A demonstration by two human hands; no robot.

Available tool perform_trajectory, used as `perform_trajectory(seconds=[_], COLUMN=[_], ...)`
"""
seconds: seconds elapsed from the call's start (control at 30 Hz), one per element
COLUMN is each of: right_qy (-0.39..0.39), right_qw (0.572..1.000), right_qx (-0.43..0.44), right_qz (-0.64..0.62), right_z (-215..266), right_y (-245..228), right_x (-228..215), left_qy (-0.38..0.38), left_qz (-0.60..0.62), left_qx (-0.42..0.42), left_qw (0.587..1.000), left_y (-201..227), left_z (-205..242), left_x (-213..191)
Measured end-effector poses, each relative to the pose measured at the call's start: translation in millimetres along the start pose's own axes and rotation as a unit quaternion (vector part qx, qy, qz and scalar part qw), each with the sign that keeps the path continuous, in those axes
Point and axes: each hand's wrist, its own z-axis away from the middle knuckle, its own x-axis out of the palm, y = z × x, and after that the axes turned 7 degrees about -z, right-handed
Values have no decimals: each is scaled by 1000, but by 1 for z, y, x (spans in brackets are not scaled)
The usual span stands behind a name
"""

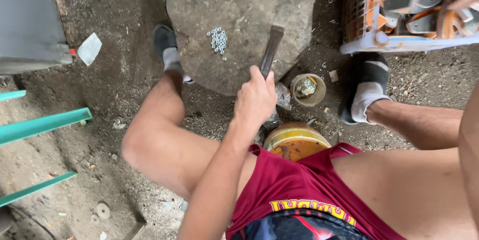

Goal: The person sits on the ground and uses a hammer to drive metal rivets into the holes of slipper soles, securing the metal plates to the orange and grey soles. The person repeatedly picks up soles from a nearby crate, aligns them on a wooden stump, and hammers the rivets into place.

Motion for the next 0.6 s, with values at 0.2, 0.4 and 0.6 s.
perform_trajectory(seconds=[0.2, 0.4, 0.6], right_qy=[-100, -136, -154], right_qw=[978, 968, 975], right_qx=[59, 91, 78], right_qz=[-175, -190, -137], right_z=[19, 32, 29], right_y=[-55, -84, -63], right_x=[50, 72, 93], left_qy=[7, 86, 46], left_qz=[62, 177, 166], left_qx=[41, 62, 61], left_qw=[997, 979, 983], left_y=[-8, 2, 1], left_z=[-13, -4, -21], left_x=[-26, -25, -6])
